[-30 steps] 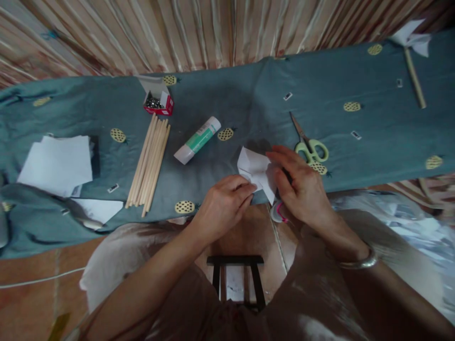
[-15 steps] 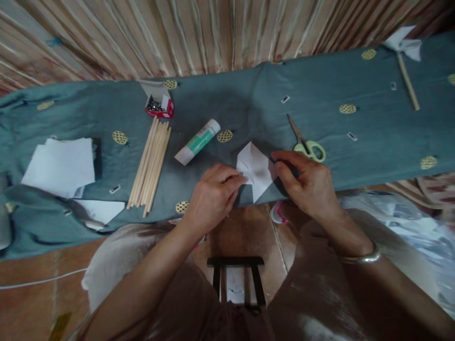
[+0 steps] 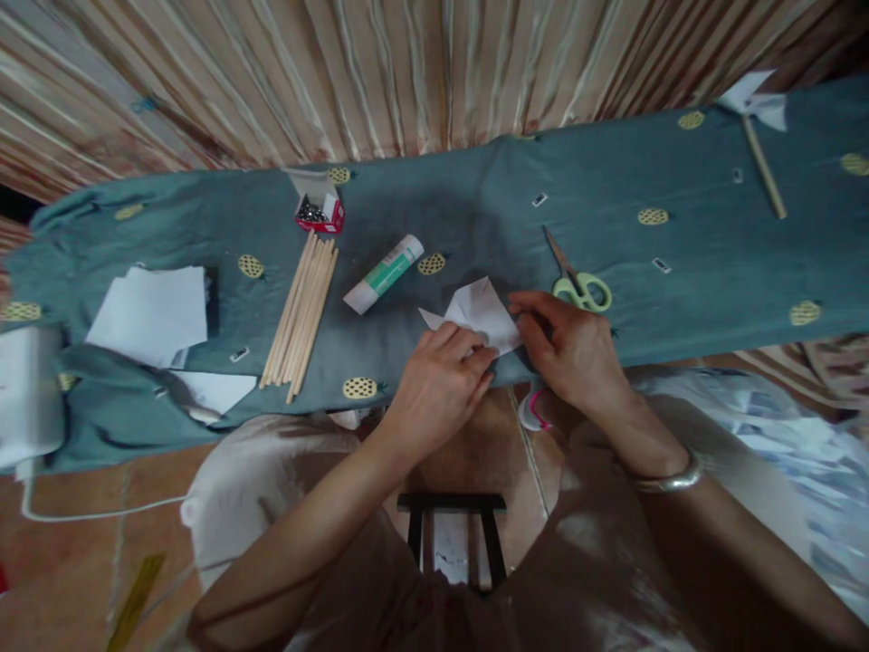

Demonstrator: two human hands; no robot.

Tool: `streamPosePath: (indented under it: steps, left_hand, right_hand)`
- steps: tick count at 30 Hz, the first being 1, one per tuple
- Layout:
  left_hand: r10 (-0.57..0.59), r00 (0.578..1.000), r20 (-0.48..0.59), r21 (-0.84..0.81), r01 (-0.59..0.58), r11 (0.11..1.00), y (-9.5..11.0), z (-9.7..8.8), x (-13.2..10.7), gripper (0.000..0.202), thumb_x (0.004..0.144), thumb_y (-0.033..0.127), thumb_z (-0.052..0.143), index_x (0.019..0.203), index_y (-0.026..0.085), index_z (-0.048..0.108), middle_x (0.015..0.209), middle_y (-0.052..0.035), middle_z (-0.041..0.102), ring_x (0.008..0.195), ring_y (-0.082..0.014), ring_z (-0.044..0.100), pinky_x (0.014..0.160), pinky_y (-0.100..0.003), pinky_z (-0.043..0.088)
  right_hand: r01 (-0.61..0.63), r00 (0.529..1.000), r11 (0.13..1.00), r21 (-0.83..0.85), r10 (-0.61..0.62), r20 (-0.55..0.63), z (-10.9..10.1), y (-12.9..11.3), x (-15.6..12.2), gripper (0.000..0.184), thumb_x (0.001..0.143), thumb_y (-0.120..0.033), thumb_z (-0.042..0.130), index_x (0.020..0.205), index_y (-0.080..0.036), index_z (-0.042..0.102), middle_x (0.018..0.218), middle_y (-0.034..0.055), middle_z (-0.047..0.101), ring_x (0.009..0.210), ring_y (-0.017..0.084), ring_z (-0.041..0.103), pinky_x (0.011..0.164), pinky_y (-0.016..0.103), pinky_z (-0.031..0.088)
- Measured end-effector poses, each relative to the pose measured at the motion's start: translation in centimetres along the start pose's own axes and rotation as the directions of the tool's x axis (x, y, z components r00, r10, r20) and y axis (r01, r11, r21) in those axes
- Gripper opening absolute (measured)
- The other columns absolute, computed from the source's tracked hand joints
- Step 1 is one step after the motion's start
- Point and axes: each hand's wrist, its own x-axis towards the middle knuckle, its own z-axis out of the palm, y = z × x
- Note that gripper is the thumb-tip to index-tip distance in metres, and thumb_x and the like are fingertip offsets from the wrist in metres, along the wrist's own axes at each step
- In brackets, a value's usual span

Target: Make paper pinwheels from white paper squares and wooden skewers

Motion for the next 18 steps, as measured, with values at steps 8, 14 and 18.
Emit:
streamPosePath:
  steps: [8, 14, 18]
  left_hand:
    - [-0.233, 0.963, -0.132, -0.061, 0.227, 0.972, 1.0, 1.4, -2.6, 0.020, 0.086, 0.016, 0.058, 0.105, 0.015, 0.065, 0.102, -0.0089, 0.065, 0.095, -0.0235, 0.054, 0.080, -0.039, 0.048]
    - [-0.256, 0.935, -0.247, -0.076, 0.245, 0.967, 1.1, 2.0, -2.8, 0.017, 0.088, 0.018, 0.057, 0.102, 0.016, 0.066, 0.096, -0.0082, 0.065, 0.092, -0.0222, 0.055, 0.077, -0.037, 0.047]
    - [-0.232, 0.942, -0.242, -0.041, 0.229, 0.973, 1.0, 2.1, -2.8, 0.015, 0.090, 0.019, 0.055, 0.098, 0.016, 0.067, 0.092, -0.0077, 0.066, 0.087, -0.0209, 0.056, 0.074, -0.035, 0.047]
  right_hand:
    - [-0.102, 0.991, 0.990, 0.097, 0.093, 0.096, -0.7, 0.0, -0.5, 0.027, 0.085, -0.019, 0.048, 0.100, -0.020, 0.070, 0.086, 0.0038, 0.076, 0.070, 0.019, 0.070, 0.068, 0.029, 0.051]
    - [-0.132, 0.990, 0.982, 0.132, 0.124, 0.073, -1.1, 0.3, -0.7, 0.026, 0.085, -0.022, 0.048, 0.100, -0.020, 0.069, 0.086, 0.0043, 0.076, 0.073, 0.020, 0.070, 0.069, 0.032, 0.053]
    - [-0.136, 0.990, 0.984, 0.116, 0.133, 0.038, -1.2, 0.4, -0.7, 0.026, 0.085, -0.024, 0.050, 0.100, -0.020, 0.070, 0.086, 0.0055, 0.076, 0.076, 0.021, 0.071, 0.072, 0.034, 0.053]
